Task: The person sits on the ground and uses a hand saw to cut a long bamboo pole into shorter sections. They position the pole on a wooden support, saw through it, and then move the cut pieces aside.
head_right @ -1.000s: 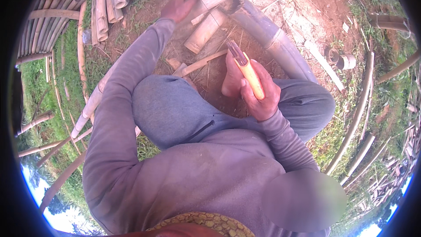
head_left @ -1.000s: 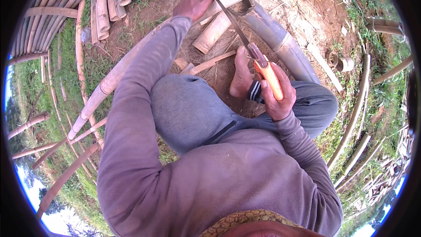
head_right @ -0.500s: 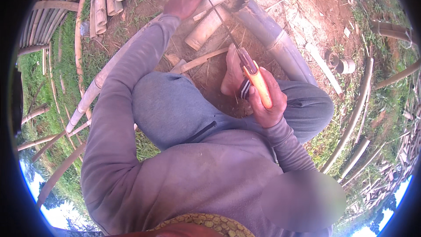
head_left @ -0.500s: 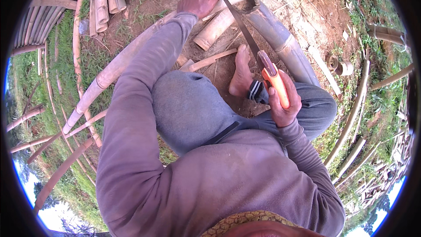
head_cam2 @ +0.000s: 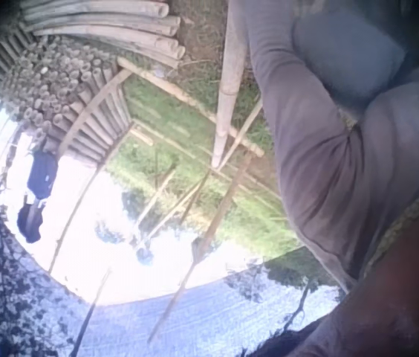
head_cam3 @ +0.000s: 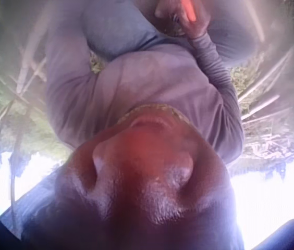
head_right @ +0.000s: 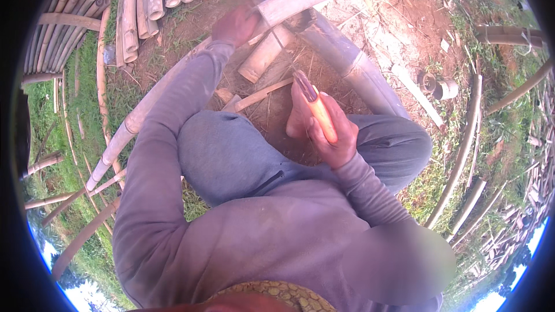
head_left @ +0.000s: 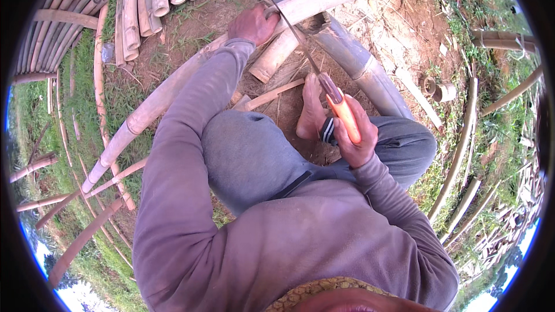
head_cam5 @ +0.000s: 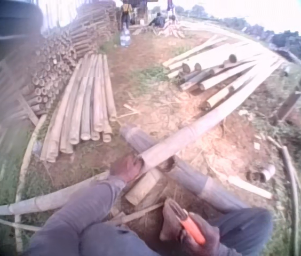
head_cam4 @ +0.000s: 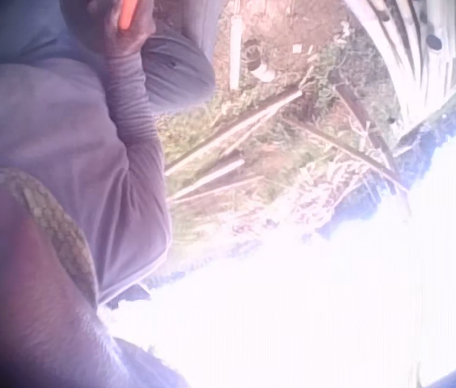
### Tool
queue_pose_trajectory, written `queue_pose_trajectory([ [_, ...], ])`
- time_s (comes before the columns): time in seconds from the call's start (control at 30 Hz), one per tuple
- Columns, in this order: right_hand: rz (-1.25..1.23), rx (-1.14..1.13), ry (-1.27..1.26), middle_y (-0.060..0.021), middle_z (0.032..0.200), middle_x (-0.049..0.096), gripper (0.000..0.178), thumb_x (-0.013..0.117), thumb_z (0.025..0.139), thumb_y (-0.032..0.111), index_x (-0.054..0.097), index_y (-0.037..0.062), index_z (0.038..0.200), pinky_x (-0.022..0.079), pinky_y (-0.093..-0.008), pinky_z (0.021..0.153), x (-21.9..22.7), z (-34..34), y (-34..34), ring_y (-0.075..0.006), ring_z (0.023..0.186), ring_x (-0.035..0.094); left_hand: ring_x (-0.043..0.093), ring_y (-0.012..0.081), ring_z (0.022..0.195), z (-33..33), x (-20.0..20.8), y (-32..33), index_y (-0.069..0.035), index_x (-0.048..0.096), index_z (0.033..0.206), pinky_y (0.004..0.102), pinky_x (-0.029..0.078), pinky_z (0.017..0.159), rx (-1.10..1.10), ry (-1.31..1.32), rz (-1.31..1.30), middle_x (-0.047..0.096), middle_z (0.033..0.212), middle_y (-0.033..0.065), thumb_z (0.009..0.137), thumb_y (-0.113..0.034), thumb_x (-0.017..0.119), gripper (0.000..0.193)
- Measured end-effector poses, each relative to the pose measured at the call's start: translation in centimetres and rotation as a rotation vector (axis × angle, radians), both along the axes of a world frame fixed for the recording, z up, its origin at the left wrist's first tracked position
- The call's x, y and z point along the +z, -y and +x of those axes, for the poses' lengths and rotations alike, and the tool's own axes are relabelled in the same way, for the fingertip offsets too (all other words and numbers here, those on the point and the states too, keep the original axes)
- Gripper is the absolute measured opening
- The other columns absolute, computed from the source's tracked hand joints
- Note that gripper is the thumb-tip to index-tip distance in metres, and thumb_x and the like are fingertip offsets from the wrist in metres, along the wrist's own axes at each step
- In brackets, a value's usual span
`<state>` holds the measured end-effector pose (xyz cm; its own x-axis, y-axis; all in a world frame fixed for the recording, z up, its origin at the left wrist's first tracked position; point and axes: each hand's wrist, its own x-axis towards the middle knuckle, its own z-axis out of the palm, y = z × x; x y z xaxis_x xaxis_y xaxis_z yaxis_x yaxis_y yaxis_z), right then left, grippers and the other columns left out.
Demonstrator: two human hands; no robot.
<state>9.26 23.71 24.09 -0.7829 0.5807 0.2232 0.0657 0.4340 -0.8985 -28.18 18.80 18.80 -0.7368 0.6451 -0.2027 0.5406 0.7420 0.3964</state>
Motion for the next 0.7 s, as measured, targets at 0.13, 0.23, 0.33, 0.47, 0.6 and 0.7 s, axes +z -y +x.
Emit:
queue_pose_trajectory([
  [0.13,0.07,-0.019,-0.07,-0.0249,0.117,0.076,0.055,0.08,0.094,0.016,0.063,0.0065,0.146,0.062,-0.0441,0.089,0.3,-10.6,-1.9,-0.0418,0.105,0.077,0.07,0.0499,0.115,-3.2,-4.5,1.5,-0.005,0.067,0.135,0.0598,0.053,0.1,-0.001,-0.131,0.128,0.073,0.123,0.0306,0.1,-0.061,0.05,0.068],
  [0.23,0.058,-0.089,-0.226,-0.0242,0.125,0.075,0.059,0.081,0.094,0.018,0.061,0.0055,0.148,0.062,-0.0447,0.093,1.6,-9.6,-3.2,-0.0419,0.11,0.076,0.07,0.0497,0.114,-1.1,-0.1,0.5,-0.012,0.069,0.132,0.0597,0.052,0.099,0.001,-0.049,0.075,0.076,0.119,0.0259,0.099,-0.058,0.054,0.059],
  [0.33,0.268,-0.188,-0.208,-0.023,0.131,0.073,0.061,0.083,0.093,0.015,0.061,0.0025,0.148,0.063,-0.0435,0.092,4.0,-4.2,-5.7,-0.041,0.112,0.076,0.071,0.0471,0.114,-0.4,-0.1,-0.1,-0.014,0.068,0.132,0.0571,0.054,0.098,0.016,-0.048,0.077,0.077,0.119,0.0224,0.099,-0.059,0.057,0.057],
  [0.47,0.703,-0.567,-0.123,-0.0212,0.125,0.074,0.064,0.084,0.089,0.018,0.06,0.0011,0.147,0.062,-0.0453,0.09,3.4,-0.6,-13.0,-0.0389,0.104,0.076,0.073,0.0391,0.117,-1.0,-0.4,0.1,-0.01,0.068,0.132,0.0508,0.055,0.098,0.041,0.046,0.37,0.077,0.124,0.0191,0.1,-0.039,0.067,0.043],
  [0.6,0.833,-0.729,0.153,-0.0229,0.123,0.074,0.061,0.077,0.094,0.023,0.058,0.0023,0.147,0.06,-0.0485,0.088,-0.4,2.4,-22.3,-0.0417,0.104,0.075,0.071,0.025,0.107,-3.7,-1.8,2.8,0.001,0.07,0.116,0.0387,0.054,0.095,-0.047,0.075,0.834,0.075,0.122,0.0134,0.102,-0.011,0.065,0.019],
  [0.7,0.741,-0.751,0.422,-0.0171,0.128,0.07,0.061,0.075,0.092,0.022,0.055,0.0128,0.15,0.052,-0.0528,0.099,-5.2,5.4,-27.9,-0.0352,0.118,0.069,0.067,0.0169,0.096,0.2,4.9,6.6,0.0,0.073,0.101,0.0337,0.053,0.089,-0.078,0.291,0.796,0.075,0.114,0.0091,0.103,-0.011,0.066,0.013],
])
